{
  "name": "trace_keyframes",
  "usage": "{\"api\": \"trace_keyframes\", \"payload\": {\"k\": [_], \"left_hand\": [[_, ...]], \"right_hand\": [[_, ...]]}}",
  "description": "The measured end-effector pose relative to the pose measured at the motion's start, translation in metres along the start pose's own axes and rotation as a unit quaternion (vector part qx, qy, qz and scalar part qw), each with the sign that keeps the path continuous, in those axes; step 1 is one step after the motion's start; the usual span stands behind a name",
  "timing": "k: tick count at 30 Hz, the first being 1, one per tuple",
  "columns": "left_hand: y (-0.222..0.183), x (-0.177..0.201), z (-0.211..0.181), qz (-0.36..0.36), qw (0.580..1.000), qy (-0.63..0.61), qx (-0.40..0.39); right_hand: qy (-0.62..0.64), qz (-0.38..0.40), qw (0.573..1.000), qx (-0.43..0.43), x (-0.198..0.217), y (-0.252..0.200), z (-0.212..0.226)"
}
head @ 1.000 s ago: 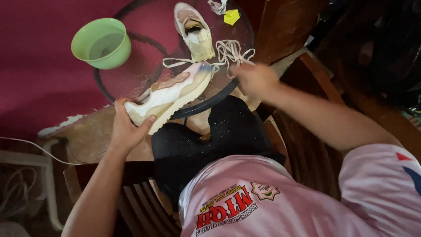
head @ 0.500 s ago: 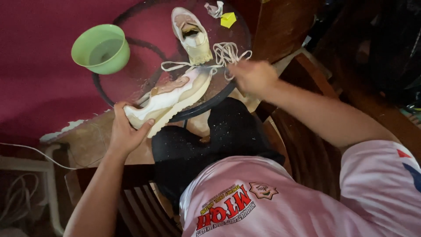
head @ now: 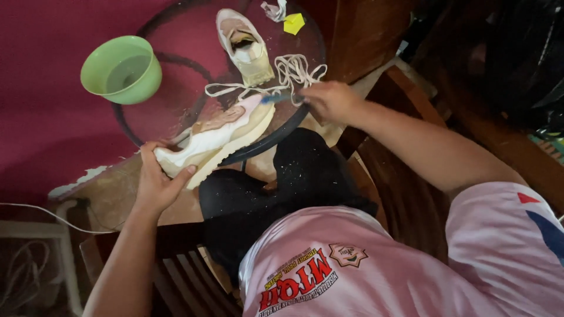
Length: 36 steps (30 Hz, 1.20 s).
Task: Cleaning a white sneaker by scrubbing it with a toothbrush and soapy water.
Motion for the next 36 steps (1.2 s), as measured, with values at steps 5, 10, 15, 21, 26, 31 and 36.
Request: {"api": "trace_keyframes", "payload": {"k": [5, 10, 15, 21, 26, 31, 36], "left_hand": [[0.0, 0.003, 0.001, 0.003, 1.0, -0.013, -0.01], [-0.003, 0.002, -0.002, 0.014, 1.0, -0.016, -0.011], [-0.004, 0.001, 0.005, 0.023, 1.0, -0.002, -0.019], [-0.001, 0.001, 0.006, 0.015, 0.999, -0.041, -0.026], [-0.002, 0.002, 0.02, 0.022, 0.998, -0.054, -0.026], [-0.001, 0.002, 0.012, 0.021, 0.998, -0.046, -0.032], [-0.001, 0.003, 0.01, 0.029, 0.998, -0.045, -0.017]], "right_hand": [[-0.031, 0.008, 0.999, -0.02, 0.011, 0.003, -0.018], [0.024, 0.012, 1.0, 0.009, 0.024, -0.005, -0.003], [0.047, 0.032, 0.998, -0.003, 0.022, 0.006, -0.008], [-0.02, 0.117, 0.99, -0.08, 0.012, 0.005, -0.034], [0.034, 0.053, 0.998, 0.013, 0.019, 0.001, 0.005], [-0.044, 0.067, 0.995, -0.052, 0.024, 0.006, -0.011], [0.05, 0.013, 0.999, 0.003, 0.014, 0.002, 0.003]]}}
Point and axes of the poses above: each hand's wrist, its own y-axis towards the middle knuckle, its own x-axis out of the back of the hand, z = x × y, the point moved 7 cm from there along y, towards the middle knuckle, and after that the axes turned 10 degrees about -y, right-handed, at the moved point
